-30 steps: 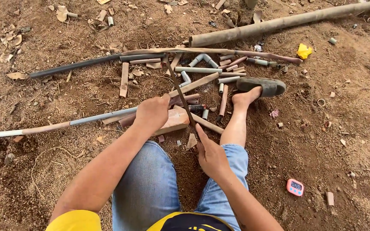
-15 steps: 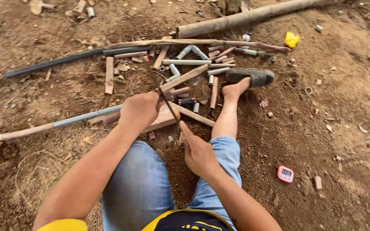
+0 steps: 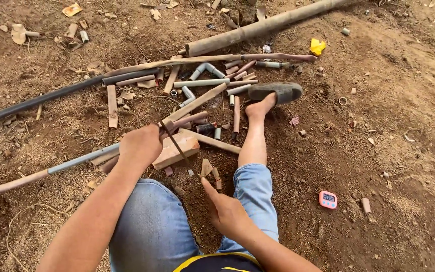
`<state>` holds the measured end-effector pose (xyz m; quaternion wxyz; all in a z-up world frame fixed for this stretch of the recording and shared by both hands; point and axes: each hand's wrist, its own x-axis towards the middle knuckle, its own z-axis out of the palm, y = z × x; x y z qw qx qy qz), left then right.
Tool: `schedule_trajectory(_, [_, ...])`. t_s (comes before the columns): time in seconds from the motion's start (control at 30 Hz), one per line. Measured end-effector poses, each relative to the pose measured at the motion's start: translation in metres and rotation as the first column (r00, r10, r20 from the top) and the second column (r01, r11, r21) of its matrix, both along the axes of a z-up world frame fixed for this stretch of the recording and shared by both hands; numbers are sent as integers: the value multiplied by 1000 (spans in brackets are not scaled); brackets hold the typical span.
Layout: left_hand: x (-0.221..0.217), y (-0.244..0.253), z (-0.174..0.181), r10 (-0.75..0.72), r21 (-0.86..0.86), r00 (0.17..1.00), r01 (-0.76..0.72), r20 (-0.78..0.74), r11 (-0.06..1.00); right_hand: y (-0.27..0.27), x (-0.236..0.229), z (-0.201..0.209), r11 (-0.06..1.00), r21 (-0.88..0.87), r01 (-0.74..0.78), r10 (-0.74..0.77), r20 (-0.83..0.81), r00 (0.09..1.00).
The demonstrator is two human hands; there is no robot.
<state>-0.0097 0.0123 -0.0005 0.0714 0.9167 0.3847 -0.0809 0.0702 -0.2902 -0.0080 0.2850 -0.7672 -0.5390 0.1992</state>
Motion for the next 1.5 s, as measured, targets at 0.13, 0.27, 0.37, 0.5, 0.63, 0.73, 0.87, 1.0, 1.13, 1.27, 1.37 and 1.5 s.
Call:
schedule_trajectory(0.13, [9,-5,6,-27,-13,1000,27,2,1000,3,9,-6,998,59,26,-31,77,997])
schedule_trajectory(0.27, [15,-13,-11,-200,128,979,194,33,973,34,21,17,994,107,11,-21,94,995])
schedule_trajectory(0.37, [15,-15,-20,-270,286,956,229,112,930,60,28,35,994,102,-33,24,91,996])
schedule_trajectory(0.5, [12,-9,-30,-253,232,955,214,152,949,83,35,42,996,-12,-90,90,108,990])
schedule_trajectory(0.63, [7,-8,-16,-214,114,968,199,133,973,86,29,29,998,18,-56,53,137,989])
schedule_trajectory(0.73, [4,-10,-14,-185,141,976,168,116,976,78,25,20,998,24,-59,57,90,994])
schedule_trajectory(0.87, [6,-7,-24,-194,98,969,181,150,979,60,22,1,997,78,-29,25,52,998])
schedule_trajectory(1.0, [6,-6,-10,-103,-59,980,114,171,992,50,7,42,998,59,-2,3,-14,1000])
schedule_trajectory(1.13, [6,-5,-7,-73,-88,987,86,146,992,20,9,25,999,33,-14,14,14,1000])
schedule_trajectory(1.27, [5,-4,-2,-19,-106,994,31,109,994,-4,4,14,999,-28,-14,15,37,999])
schedule_trajectory(1.37, [6,-6,7,-6,-111,997,14,73,994,-13,1,9,998,-53,15,-13,48,999])
schedule_trajectory(1.5, [8,-7,3,-65,-78,997,67,31,995,-8,2,12,997,-77,27,-24,44,999])
